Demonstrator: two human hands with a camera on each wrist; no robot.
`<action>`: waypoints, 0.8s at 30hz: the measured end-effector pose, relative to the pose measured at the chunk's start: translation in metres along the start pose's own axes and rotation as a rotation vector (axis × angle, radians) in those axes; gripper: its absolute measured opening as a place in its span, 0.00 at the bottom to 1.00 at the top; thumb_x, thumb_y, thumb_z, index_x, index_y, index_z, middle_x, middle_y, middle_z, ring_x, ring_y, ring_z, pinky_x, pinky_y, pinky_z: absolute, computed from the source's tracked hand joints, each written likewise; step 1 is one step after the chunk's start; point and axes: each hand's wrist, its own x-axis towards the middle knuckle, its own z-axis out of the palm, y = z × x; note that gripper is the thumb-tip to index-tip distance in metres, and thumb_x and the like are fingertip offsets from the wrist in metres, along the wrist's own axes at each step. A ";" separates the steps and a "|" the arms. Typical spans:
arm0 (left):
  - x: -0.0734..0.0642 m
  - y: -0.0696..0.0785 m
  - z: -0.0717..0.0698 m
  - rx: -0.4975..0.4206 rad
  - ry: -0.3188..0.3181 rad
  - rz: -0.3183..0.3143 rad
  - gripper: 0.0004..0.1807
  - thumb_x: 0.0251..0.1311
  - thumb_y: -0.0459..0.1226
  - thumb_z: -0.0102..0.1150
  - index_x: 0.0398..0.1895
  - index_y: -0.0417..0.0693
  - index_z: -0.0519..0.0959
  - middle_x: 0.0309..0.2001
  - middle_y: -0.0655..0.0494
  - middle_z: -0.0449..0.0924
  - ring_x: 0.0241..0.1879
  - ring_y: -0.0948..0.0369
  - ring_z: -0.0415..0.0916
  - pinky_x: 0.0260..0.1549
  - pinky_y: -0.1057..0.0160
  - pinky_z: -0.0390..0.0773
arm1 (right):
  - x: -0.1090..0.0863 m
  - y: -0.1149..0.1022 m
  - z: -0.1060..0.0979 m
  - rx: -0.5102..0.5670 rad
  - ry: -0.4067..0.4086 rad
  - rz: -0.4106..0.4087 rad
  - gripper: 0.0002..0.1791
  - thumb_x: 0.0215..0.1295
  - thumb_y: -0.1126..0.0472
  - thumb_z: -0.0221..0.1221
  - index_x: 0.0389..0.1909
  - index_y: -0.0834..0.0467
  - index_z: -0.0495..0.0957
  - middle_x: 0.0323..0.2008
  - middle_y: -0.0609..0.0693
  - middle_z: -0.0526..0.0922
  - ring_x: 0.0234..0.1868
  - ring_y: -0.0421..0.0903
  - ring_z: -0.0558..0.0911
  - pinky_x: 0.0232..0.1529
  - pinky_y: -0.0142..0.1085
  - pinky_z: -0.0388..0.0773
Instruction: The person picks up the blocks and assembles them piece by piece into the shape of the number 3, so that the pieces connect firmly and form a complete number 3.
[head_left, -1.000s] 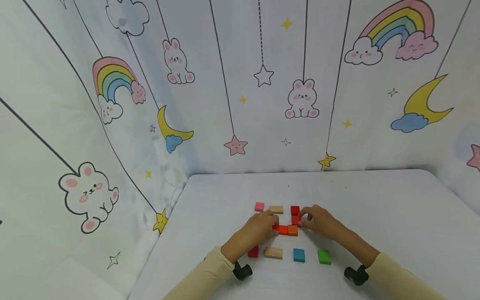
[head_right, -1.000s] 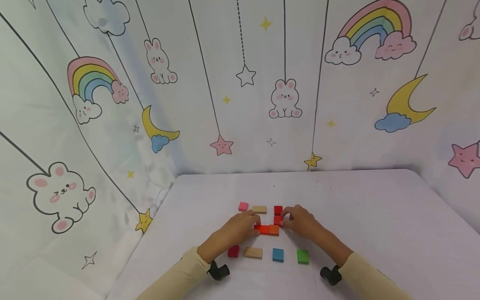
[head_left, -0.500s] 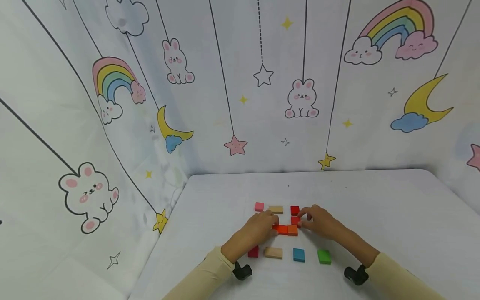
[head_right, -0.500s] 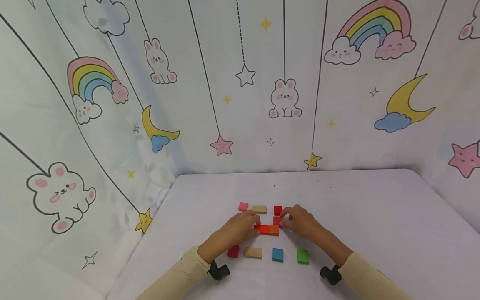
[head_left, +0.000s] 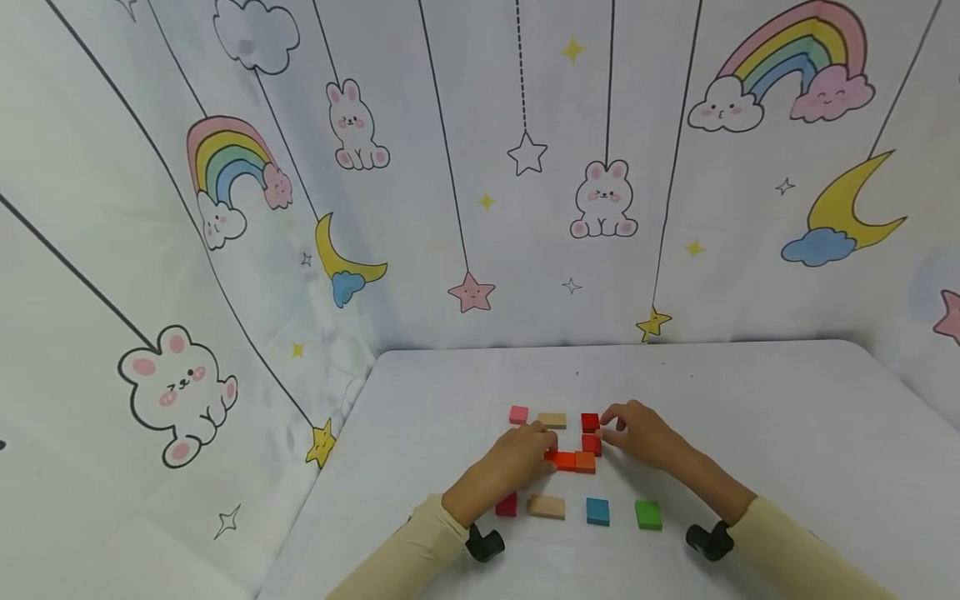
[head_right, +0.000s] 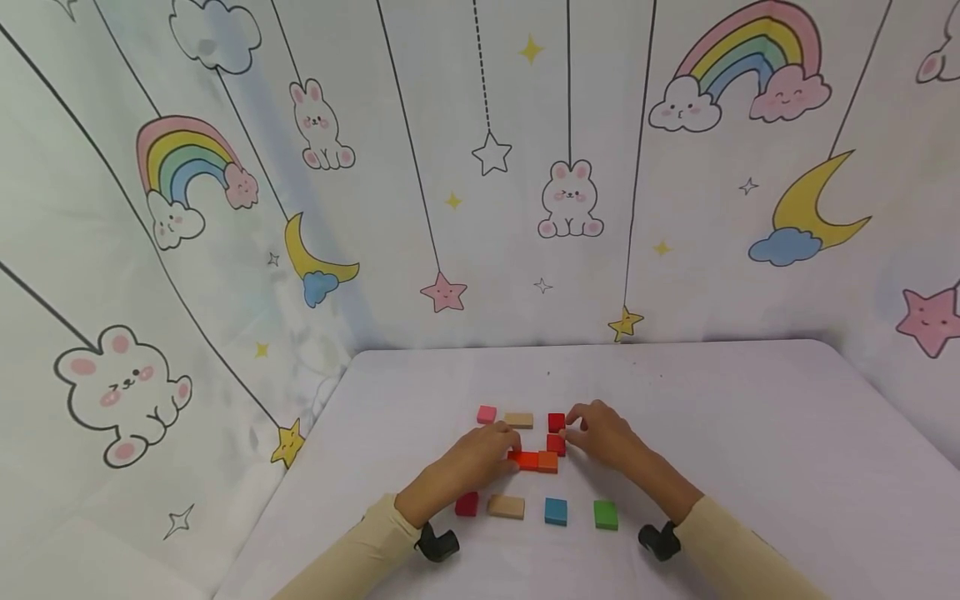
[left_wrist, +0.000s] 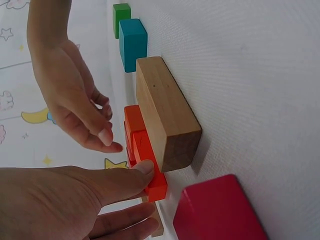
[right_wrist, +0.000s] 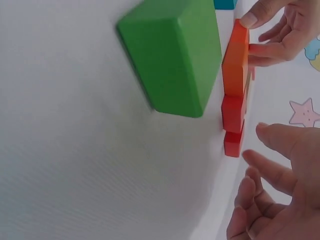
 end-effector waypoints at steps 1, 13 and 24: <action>0.000 0.000 0.000 0.001 0.000 0.001 0.16 0.65 0.46 0.73 0.53 0.53 0.86 0.49 0.56 0.83 0.42 0.64 0.78 0.47 0.68 0.83 | 0.001 -0.001 -0.001 0.003 0.007 0.002 0.14 0.70 0.58 0.68 0.51 0.61 0.83 0.37 0.54 0.79 0.36 0.47 0.75 0.34 0.37 0.82; 0.000 0.000 0.001 0.016 -0.019 -0.005 0.16 0.65 0.46 0.73 0.53 0.55 0.86 0.52 0.57 0.83 0.44 0.63 0.78 0.49 0.67 0.83 | 0.020 -0.001 0.005 0.001 0.022 0.032 0.15 0.70 0.59 0.67 0.53 0.63 0.82 0.36 0.54 0.81 0.35 0.47 0.76 0.34 0.38 0.83; 0.001 0.000 0.002 0.022 -0.009 -0.001 0.15 0.65 0.47 0.73 0.52 0.55 0.86 0.51 0.58 0.83 0.44 0.64 0.78 0.48 0.69 0.82 | 0.023 -0.001 0.009 0.004 0.025 0.064 0.13 0.69 0.61 0.68 0.51 0.62 0.83 0.37 0.54 0.82 0.38 0.48 0.78 0.36 0.39 0.84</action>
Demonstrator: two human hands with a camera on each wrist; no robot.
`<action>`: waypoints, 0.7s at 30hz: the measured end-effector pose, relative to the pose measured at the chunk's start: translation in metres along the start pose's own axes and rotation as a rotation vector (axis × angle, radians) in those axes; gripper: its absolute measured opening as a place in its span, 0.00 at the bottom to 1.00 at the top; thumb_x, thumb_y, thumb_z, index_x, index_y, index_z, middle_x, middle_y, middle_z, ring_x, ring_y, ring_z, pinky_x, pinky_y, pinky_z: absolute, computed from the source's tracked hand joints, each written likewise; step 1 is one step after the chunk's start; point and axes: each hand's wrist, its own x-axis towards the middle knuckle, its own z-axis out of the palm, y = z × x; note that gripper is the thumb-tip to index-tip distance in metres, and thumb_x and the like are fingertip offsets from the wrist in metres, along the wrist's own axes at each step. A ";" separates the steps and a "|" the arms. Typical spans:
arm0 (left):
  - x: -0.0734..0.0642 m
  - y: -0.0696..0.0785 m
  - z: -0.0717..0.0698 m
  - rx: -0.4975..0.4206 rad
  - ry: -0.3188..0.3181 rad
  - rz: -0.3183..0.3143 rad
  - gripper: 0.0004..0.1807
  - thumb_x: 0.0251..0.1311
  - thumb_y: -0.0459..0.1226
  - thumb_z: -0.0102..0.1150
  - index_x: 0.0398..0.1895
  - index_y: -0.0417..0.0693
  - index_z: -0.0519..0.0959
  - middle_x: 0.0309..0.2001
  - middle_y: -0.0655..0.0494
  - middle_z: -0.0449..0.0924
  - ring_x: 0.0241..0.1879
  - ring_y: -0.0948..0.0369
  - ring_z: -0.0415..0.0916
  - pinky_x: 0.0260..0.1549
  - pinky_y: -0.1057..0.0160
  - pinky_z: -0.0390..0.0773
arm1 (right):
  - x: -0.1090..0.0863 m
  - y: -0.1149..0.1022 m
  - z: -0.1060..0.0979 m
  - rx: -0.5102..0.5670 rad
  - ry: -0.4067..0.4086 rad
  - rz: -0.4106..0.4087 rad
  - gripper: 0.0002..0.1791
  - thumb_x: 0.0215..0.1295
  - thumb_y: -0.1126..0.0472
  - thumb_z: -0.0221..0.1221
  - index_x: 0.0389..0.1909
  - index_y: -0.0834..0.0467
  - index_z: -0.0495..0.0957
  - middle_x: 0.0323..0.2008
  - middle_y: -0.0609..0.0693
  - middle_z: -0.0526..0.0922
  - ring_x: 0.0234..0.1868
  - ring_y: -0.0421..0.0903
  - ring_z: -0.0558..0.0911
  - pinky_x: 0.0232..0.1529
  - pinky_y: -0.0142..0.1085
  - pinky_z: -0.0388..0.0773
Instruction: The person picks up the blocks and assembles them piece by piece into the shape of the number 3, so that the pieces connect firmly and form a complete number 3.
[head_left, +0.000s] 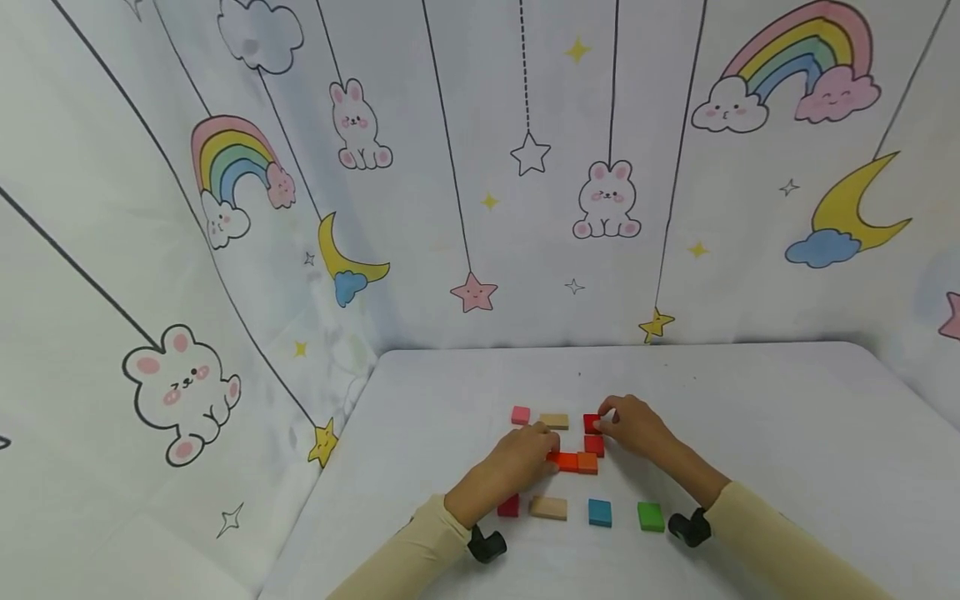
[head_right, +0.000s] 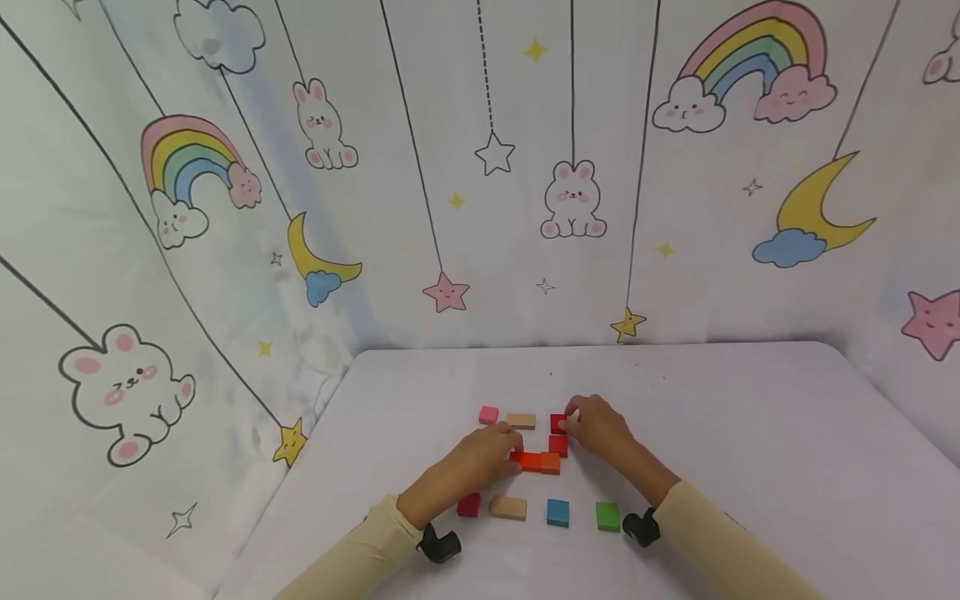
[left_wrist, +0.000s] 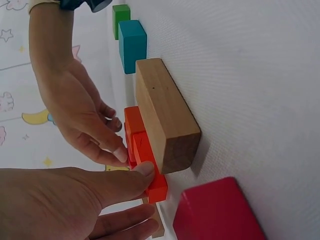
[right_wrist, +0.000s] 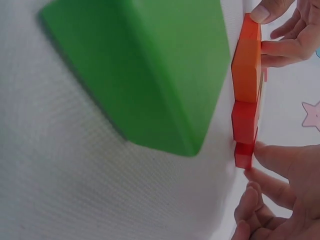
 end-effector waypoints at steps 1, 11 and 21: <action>0.000 0.000 0.000 0.002 0.000 0.000 0.15 0.65 0.47 0.73 0.52 0.55 0.86 0.51 0.58 0.83 0.44 0.64 0.78 0.48 0.69 0.82 | 0.000 0.000 0.000 0.002 0.001 -0.004 0.13 0.69 0.61 0.68 0.51 0.62 0.83 0.37 0.54 0.82 0.38 0.48 0.78 0.36 0.39 0.84; -0.003 0.001 -0.003 0.008 0.005 0.007 0.15 0.66 0.46 0.73 0.52 0.54 0.86 0.50 0.58 0.83 0.44 0.64 0.77 0.47 0.68 0.82 | 0.002 0.003 -0.001 0.014 0.004 -0.042 0.12 0.70 0.62 0.67 0.51 0.62 0.83 0.38 0.55 0.80 0.39 0.48 0.76 0.38 0.39 0.83; -0.002 0.001 -0.001 0.024 0.008 0.006 0.15 0.67 0.46 0.72 0.53 0.54 0.86 0.49 0.58 0.83 0.41 0.65 0.77 0.47 0.69 0.82 | 0.001 0.006 -0.007 0.018 -0.023 -0.068 0.12 0.71 0.66 0.65 0.53 0.62 0.84 0.40 0.57 0.79 0.40 0.49 0.75 0.40 0.40 0.84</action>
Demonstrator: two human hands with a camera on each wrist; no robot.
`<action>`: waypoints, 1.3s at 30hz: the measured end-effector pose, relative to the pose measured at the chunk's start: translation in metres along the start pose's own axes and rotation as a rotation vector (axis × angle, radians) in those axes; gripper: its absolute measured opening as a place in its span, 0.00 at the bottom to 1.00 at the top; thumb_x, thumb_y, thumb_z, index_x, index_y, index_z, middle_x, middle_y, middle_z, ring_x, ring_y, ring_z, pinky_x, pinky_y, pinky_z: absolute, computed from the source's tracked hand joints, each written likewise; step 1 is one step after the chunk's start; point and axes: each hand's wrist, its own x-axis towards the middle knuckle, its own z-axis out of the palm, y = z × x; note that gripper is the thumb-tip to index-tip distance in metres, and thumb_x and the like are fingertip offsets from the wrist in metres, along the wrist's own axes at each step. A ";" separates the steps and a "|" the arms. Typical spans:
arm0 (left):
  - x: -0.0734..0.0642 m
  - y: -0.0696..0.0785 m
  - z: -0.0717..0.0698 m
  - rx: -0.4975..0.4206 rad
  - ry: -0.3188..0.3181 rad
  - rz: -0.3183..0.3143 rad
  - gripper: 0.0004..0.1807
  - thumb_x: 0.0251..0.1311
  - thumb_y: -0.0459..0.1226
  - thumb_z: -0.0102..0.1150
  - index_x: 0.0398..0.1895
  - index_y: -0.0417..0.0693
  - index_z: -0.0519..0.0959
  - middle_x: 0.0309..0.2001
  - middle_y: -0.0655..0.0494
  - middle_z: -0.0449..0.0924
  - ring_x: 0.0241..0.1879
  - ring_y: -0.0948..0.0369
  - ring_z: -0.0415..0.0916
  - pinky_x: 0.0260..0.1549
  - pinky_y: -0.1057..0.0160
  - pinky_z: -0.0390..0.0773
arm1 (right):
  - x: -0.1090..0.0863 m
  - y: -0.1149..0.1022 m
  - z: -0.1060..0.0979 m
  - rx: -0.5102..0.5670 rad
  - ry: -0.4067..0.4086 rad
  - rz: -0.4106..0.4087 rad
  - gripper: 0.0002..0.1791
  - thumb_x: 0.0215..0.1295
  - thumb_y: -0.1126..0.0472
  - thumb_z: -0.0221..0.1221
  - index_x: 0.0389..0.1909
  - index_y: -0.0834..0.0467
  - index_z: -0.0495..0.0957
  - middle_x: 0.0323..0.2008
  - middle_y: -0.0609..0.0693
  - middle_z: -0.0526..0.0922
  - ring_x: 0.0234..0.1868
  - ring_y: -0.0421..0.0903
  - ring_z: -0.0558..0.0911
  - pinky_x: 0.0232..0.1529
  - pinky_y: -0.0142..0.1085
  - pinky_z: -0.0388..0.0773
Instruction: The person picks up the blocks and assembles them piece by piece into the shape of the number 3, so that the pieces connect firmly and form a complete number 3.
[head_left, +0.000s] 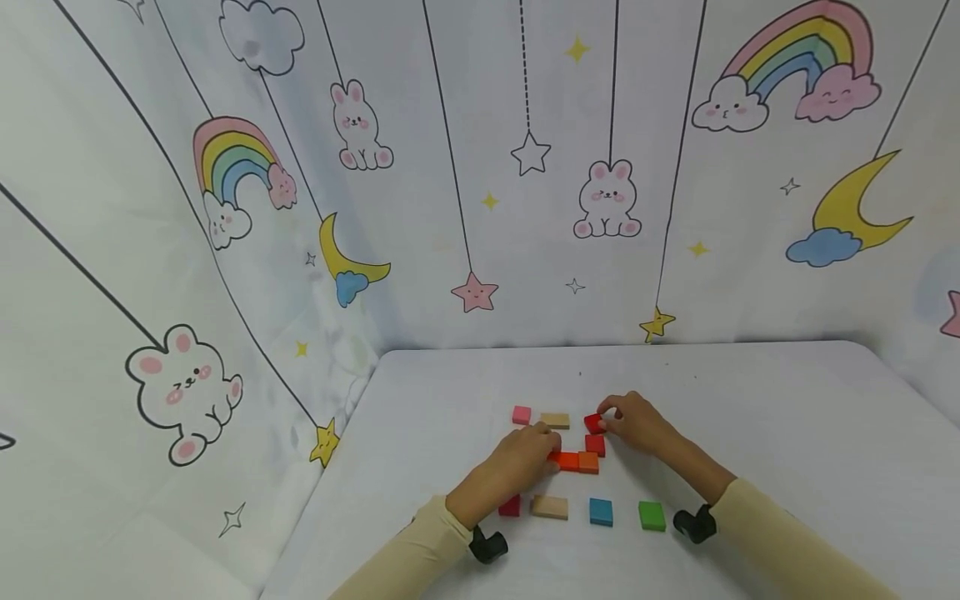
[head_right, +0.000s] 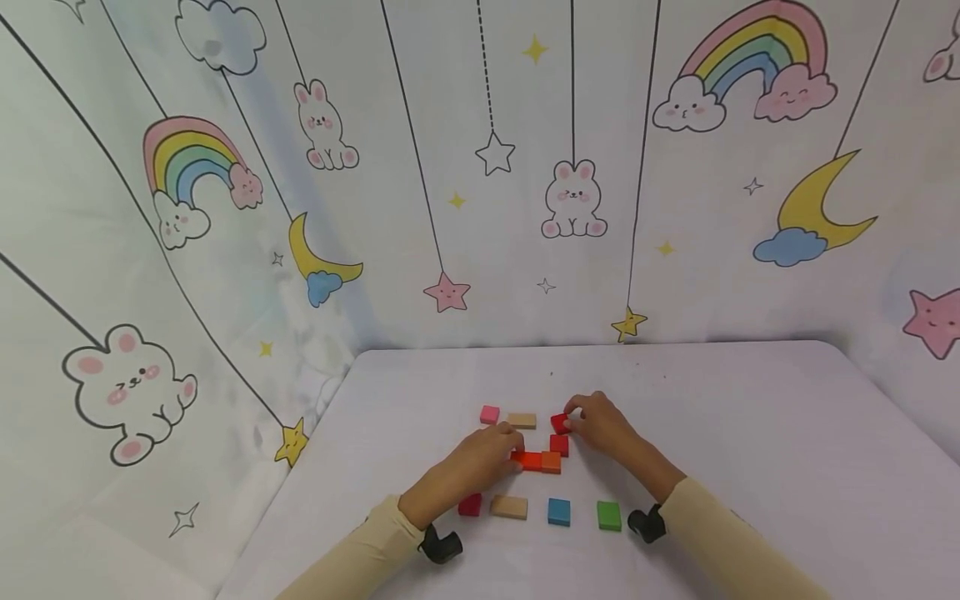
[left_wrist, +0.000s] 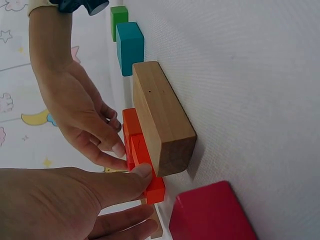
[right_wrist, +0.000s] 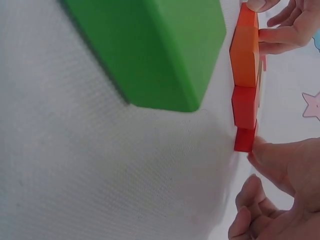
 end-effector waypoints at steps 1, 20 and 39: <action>0.000 0.000 0.000 0.005 0.001 0.001 0.15 0.67 0.46 0.72 0.53 0.54 0.86 0.49 0.58 0.83 0.41 0.64 0.77 0.47 0.69 0.83 | 0.000 0.000 0.000 -0.002 -0.002 -0.006 0.12 0.71 0.66 0.65 0.53 0.62 0.84 0.40 0.57 0.79 0.40 0.49 0.76 0.40 0.41 0.84; 0.001 0.000 0.003 -0.014 0.000 -0.003 0.15 0.67 0.46 0.72 0.53 0.54 0.85 0.50 0.58 0.83 0.43 0.65 0.77 0.47 0.68 0.82 | -0.003 0.001 -0.001 -0.046 -0.006 -0.069 0.12 0.70 0.67 0.66 0.53 0.61 0.85 0.41 0.58 0.80 0.43 0.50 0.79 0.43 0.45 0.86; -0.001 0.002 0.000 0.017 -0.009 -0.011 0.15 0.67 0.47 0.72 0.53 0.55 0.85 0.50 0.58 0.83 0.42 0.65 0.78 0.49 0.67 0.83 | 0.014 -0.012 0.003 -0.057 0.003 -0.036 0.14 0.70 0.62 0.68 0.54 0.61 0.84 0.41 0.59 0.79 0.38 0.48 0.78 0.38 0.38 0.86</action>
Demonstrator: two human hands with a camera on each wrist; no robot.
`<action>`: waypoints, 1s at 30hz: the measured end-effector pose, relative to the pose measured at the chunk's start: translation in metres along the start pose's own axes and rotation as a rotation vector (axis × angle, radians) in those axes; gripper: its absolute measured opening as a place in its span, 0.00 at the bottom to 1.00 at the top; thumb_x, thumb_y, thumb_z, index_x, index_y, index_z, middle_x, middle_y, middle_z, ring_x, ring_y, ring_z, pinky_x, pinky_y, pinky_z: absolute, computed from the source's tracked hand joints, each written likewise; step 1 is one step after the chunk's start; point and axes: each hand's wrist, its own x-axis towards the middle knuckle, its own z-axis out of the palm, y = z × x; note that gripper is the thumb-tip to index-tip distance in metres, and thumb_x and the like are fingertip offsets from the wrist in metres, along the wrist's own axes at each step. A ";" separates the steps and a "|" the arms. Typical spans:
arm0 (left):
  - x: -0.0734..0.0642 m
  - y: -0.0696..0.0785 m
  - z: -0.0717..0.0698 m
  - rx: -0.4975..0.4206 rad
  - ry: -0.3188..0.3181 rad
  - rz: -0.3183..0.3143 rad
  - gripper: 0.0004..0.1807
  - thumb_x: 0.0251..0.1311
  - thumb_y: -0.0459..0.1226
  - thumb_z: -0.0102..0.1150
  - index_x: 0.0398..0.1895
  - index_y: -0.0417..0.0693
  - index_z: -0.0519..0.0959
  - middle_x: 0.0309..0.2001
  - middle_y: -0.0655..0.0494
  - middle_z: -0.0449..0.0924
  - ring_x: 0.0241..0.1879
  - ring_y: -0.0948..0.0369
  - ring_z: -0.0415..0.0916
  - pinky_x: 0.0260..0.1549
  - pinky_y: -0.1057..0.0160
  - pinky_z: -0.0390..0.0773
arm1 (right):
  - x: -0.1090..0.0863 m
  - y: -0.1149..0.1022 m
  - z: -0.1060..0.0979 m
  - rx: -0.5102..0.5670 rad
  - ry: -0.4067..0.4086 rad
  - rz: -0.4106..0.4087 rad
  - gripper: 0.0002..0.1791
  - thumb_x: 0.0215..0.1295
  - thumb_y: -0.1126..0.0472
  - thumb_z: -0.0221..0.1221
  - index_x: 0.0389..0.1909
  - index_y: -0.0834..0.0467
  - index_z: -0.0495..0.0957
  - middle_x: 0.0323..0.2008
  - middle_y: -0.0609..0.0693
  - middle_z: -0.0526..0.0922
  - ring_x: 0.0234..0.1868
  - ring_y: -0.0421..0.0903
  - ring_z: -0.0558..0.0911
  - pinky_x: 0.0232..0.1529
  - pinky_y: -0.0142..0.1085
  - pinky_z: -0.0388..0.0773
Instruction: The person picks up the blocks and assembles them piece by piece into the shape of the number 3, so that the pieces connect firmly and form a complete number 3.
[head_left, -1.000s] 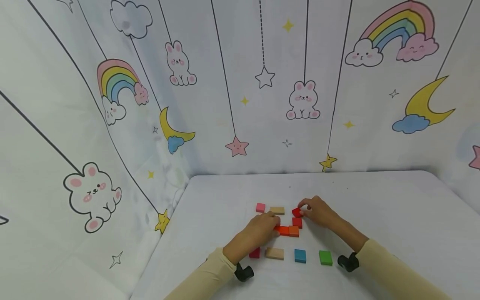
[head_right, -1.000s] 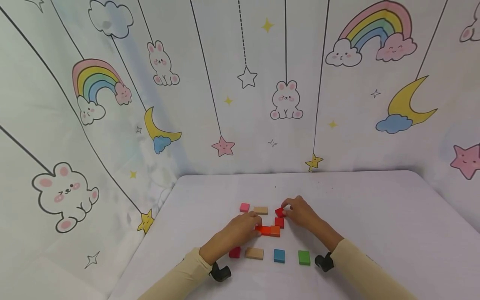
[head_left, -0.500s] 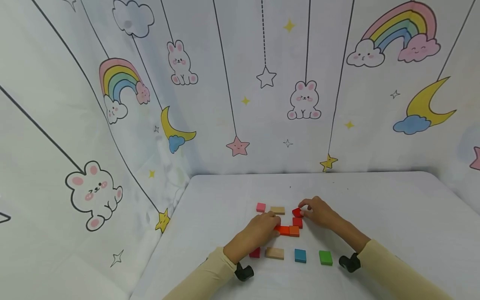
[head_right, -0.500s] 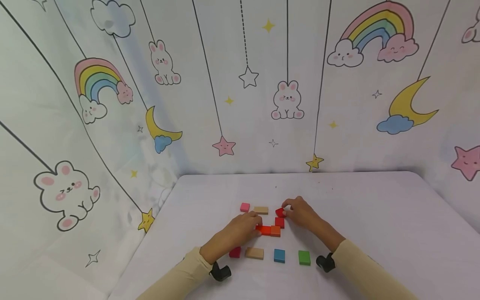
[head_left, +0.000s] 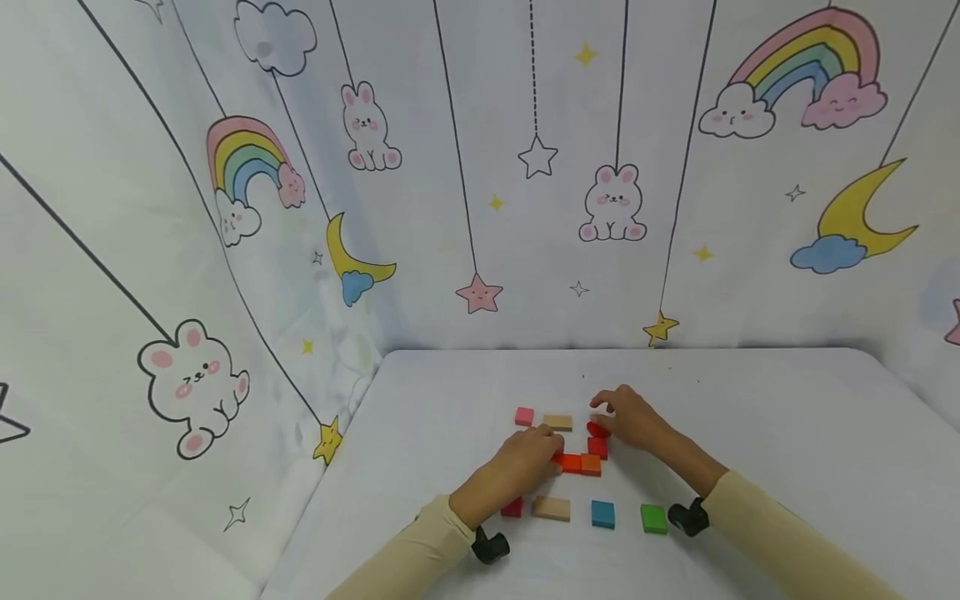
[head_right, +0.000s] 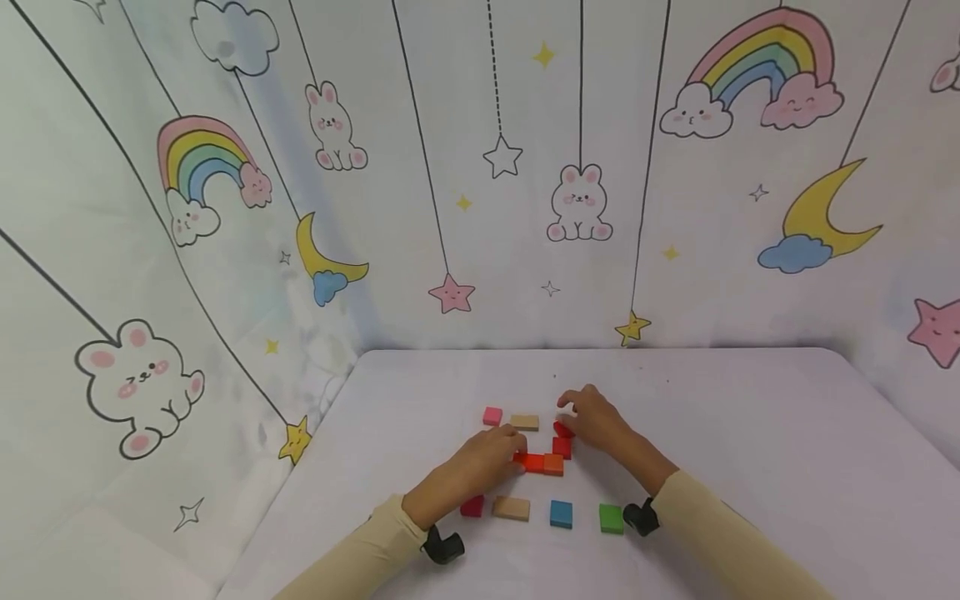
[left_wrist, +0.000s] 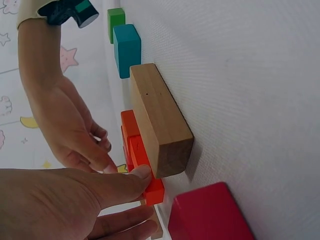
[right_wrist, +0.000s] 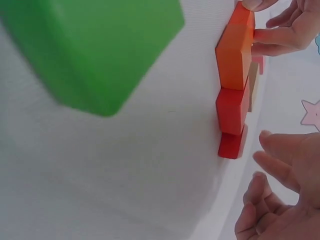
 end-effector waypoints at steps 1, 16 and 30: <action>0.000 0.000 0.001 0.002 -0.001 -0.001 0.15 0.67 0.47 0.72 0.53 0.55 0.85 0.50 0.58 0.83 0.42 0.64 0.78 0.49 0.66 0.83 | 0.001 -0.002 0.000 -0.004 -0.001 -0.002 0.14 0.70 0.62 0.68 0.54 0.61 0.84 0.41 0.59 0.79 0.39 0.48 0.78 0.39 0.37 0.86; 0.003 -0.001 0.002 0.050 0.015 0.029 0.14 0.67 0.47 0.71 0.53 0.56 0.85 0.53 0.58 0.84 0.44 0.64 0.79 0.47 0.67 0.84 | 0.025 -0.032 0.009 -0.091 -0.060 -0.130 0.10 0.68 0.62 0.70 0.48 0.57 0.88 0.42 0.57 0.80 0.42 0.48 0.78 0.45 0.42 0.85; -0.001 -0.002 0.002 0.051 0.020 0.029 0.13 0.67 0.46 0.72 0.52 0.56 0.85 0.52 0.58 0.84 0.42 0.64 0.79 0.47 0.69 0.84 | 0.033 -0.037 0.012 -0.043 -0.131 -0.134 0.05 0.66 0.64 0.71 0.42 0.56 0.88 0.42 0.55 0.85 0.40 0.48 0.78 0.40 0.40 0.83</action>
